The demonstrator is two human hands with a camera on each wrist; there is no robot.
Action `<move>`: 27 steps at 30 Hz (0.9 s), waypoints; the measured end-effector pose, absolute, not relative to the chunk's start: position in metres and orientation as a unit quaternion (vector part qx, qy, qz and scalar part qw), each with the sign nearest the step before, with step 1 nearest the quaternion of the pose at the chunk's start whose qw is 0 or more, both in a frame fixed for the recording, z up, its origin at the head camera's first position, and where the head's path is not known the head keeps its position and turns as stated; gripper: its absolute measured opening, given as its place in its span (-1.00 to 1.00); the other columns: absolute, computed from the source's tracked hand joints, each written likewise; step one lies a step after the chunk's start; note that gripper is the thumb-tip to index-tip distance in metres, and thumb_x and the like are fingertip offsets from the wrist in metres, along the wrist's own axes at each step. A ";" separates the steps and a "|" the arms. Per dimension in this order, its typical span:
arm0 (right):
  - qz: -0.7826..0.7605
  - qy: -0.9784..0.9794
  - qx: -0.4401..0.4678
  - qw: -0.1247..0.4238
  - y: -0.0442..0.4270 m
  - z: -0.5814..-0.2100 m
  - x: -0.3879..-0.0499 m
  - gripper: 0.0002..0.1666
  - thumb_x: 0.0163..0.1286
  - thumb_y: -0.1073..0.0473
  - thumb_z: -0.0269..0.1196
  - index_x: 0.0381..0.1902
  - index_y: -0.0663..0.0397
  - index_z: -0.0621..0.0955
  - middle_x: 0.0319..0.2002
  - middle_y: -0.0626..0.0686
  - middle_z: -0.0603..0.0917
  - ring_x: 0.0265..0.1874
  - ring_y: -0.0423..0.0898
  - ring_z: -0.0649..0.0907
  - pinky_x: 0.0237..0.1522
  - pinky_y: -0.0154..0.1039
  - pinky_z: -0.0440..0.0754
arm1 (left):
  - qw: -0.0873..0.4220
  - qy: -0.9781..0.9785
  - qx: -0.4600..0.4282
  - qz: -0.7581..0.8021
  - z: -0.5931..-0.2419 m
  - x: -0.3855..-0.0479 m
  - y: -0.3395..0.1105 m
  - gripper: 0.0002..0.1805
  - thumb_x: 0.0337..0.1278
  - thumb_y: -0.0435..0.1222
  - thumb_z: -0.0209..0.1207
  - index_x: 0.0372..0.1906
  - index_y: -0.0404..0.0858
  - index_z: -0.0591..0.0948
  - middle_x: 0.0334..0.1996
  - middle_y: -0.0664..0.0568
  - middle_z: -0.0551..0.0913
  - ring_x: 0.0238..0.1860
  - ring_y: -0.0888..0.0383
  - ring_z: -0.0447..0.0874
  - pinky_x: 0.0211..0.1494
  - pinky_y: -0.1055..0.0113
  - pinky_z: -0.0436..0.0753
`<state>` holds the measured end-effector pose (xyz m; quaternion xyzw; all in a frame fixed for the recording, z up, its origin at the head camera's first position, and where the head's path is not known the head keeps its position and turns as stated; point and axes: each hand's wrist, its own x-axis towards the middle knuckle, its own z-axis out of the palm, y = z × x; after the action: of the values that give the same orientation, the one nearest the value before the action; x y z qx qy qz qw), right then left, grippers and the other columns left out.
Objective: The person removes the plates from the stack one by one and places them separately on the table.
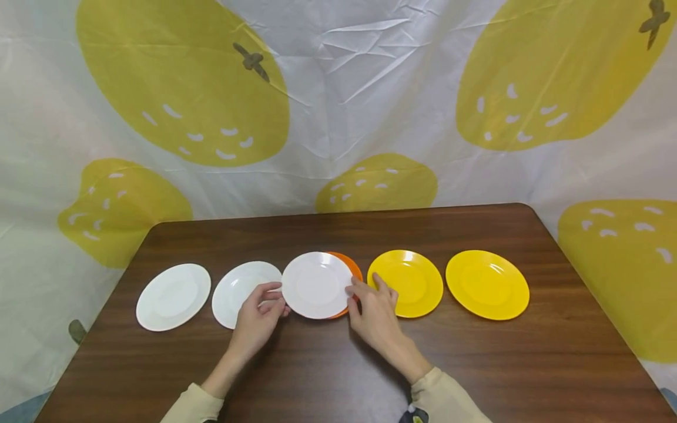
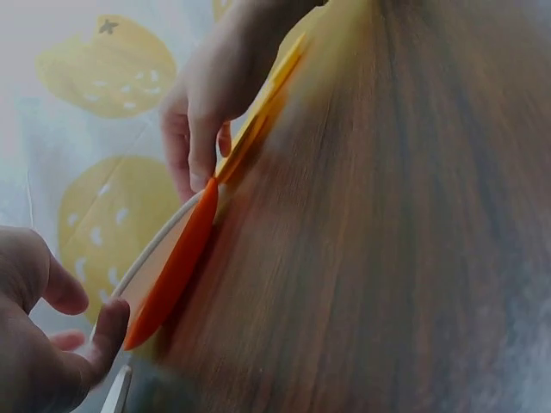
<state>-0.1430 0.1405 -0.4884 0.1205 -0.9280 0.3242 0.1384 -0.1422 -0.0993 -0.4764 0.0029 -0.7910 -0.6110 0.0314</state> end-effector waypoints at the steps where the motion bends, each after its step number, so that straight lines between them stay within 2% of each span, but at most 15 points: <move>1: 0.325 -0.928 0.121 0.139 0.141 -0.488 -0.143 -0.78 0.30 0.29 0.34 -0.09 0.16 0.77 0.16 0.21 0.70 0.36 0.49 0.40 -0.04 0.13 0.27 | 0.032 -0.792 0.003 -0.610 -0.477 -0.142 -0.099 -0.63 0.28 -0.46 0.18 0.17 -0.38 0.54 -0.14 -0.24 0.67 -0.35 0.11 0.77 -0.26 0.43 0.71; 6: 0.325 -0.927 0.122 0.141 0.140 -0.488 -0.142 -0.78 0.30 0.29 0.34 -0.10 0.15 0.77 0.15 0.20 0.71 0.35 0.50 0.40 -0.06 0.11 0.25 | 0.034 -0.799 0.006 -0.601 -0.477 -0.143 -0.097 -0.55 0.29 -0.44 0.20 0.26 -0.39 0.45 -0.24 -0.20 0.66 -0.41 0.14 0.76 -0.31 0.50 0.66; 12: 0.327 -0.926 0.123 0.142 0.140 -0.488 -0.142 -0.77 0.31 0.29 0.35 -0.08 0.15 0.77 0.16 0.21 0.70 0.35 0.50 0.40 -0.05 0.13 0.26 | 0.028 -0.797 0.011 -0.603 -0.475 -0.145 -0.096 -0.52 0.29 -0.43 0.21 0.28 -0.41 0.43 -0.33 -0.12 0.61 -0.43 -0.02 0.79 -0.35 0.50 0.63; 16: 0.329 -0.925 0.126 0.144 0.140 -0.487 -0.142 -0.75 0.30 0.29 0.36 -0.06 0.15 0.75 0.19 0.22 0.68 0.35 0.51 0.39 -0.04 0.15 0.27 | 0.045 -0.791 0.016 -0.610 -0.475 -0.147 -0.098 -0.53 0.24 -0.49 0.18 0.25 -0.42 0.47 -0.40 -0.09 0.57 -0.47 -0.08 0.78 -0.42 0.50 0.61; 21: 0.326 -0.923 0.131 0.158 0.140 -0.488 -0.142 -0.72 0.28 0.31 0.36 -0.04 0.18 0.75 0.23 0.26 0.64 0.33 0.53 0.40 -0.05 0.20 0.27 | 0.064 -0.779 0.027 -0.624 -0.474 -0.147 -0.106 -0.55 0.21 -0.52 0.18 0.23 -0.44 0.55 -0.40 -0.09 0.57 -0.54 0.11 0.72 -0.42 0.46 0.66; 27: 0.319 -0.927 0.127 0.148 0.141 -0.488 -0.142 -0.71 0.30 0.28 0.34 -0.02 0.21 0.74 0.33 0.26 0.56 0.36 0.51 0.38 -0.01 0.24 0.28 | 0.060 -0.761 0.050 -0.644 -0.470 -0.140 -0.122 -0.58 0.27 -0.51 0.14 0.22 -0.48 0.58 -0.26 -0.20 0.61 -0.48 0.34 0.68 -0.31 0.42 0.74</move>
<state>-0.1420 0.1412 -0.4884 0.1270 -0.9274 0.3192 0.1483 -0.1405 -0.1216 -0.4703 0.0497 -0.7612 -0.6438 0.0602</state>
